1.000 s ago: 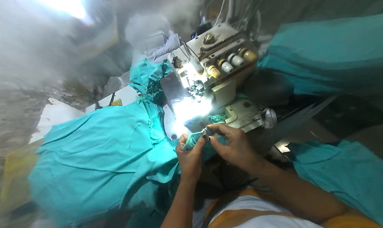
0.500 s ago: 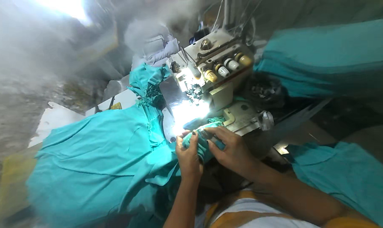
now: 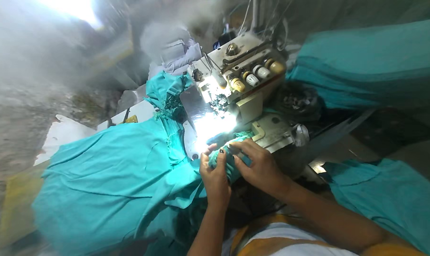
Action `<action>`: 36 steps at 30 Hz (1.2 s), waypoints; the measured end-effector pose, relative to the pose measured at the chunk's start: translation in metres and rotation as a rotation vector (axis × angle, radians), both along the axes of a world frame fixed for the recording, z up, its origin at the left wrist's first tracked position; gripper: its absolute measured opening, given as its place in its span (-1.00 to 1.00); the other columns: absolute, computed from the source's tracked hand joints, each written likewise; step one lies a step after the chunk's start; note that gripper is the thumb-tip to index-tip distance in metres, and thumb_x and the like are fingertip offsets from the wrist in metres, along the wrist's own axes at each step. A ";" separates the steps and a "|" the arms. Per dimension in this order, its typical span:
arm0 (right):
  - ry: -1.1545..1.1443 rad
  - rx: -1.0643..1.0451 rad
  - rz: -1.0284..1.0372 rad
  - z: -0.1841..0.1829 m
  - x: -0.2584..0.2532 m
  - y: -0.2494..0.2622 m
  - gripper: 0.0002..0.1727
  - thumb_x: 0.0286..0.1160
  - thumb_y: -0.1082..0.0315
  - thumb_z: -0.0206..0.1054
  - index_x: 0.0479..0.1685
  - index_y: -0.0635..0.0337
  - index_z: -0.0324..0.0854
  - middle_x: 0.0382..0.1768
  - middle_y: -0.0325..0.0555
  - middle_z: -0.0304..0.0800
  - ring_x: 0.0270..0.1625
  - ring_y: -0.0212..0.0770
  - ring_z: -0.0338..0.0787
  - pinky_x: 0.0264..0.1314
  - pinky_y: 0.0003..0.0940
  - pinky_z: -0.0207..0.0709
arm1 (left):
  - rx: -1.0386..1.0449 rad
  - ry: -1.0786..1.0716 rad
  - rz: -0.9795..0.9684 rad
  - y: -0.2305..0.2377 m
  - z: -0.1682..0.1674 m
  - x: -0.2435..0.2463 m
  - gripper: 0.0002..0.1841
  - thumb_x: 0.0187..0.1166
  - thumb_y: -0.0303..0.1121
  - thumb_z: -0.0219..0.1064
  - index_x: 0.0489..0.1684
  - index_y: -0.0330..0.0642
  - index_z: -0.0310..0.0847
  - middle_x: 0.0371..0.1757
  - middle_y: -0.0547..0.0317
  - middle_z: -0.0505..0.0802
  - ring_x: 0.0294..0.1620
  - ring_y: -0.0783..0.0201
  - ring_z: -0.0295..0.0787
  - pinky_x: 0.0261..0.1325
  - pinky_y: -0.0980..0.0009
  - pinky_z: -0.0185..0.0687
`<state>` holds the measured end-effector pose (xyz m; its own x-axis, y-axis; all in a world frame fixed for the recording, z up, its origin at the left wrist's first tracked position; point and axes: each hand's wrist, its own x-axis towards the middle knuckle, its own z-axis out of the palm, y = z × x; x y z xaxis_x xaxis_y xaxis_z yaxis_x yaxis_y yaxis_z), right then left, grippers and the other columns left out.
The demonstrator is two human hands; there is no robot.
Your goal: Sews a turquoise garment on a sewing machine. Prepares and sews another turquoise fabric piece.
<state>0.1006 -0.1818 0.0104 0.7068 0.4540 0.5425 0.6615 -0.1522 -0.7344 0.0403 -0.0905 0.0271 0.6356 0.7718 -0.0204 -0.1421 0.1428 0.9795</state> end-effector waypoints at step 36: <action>1.471 0.880 0.262 0.025 0.057 -0.023 -0.64 0.79 0.30 -0.16 -0.28 0.12 0.54 -0.73 -0.41 0.48 -0.82 -0.61 0.31 -0.79 -0.76 0.21 | 0.140 -0.051 -0.094 0.007 -0.009 -0.008 -0.84 0.58 -0.61 0.25 0.03 -0.40 0.60 -0.22 0.22 0.82 -0.23 0.49 0.80 -0.09 0.53 0.79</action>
<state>0.1571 -0.2048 0.0351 0.7591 0.5738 -0.3074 -0.6428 0.5858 -0.4937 0.0324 -0.0834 0.0180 0.7028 0.7017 0.1171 -0.1844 0.0207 0.9826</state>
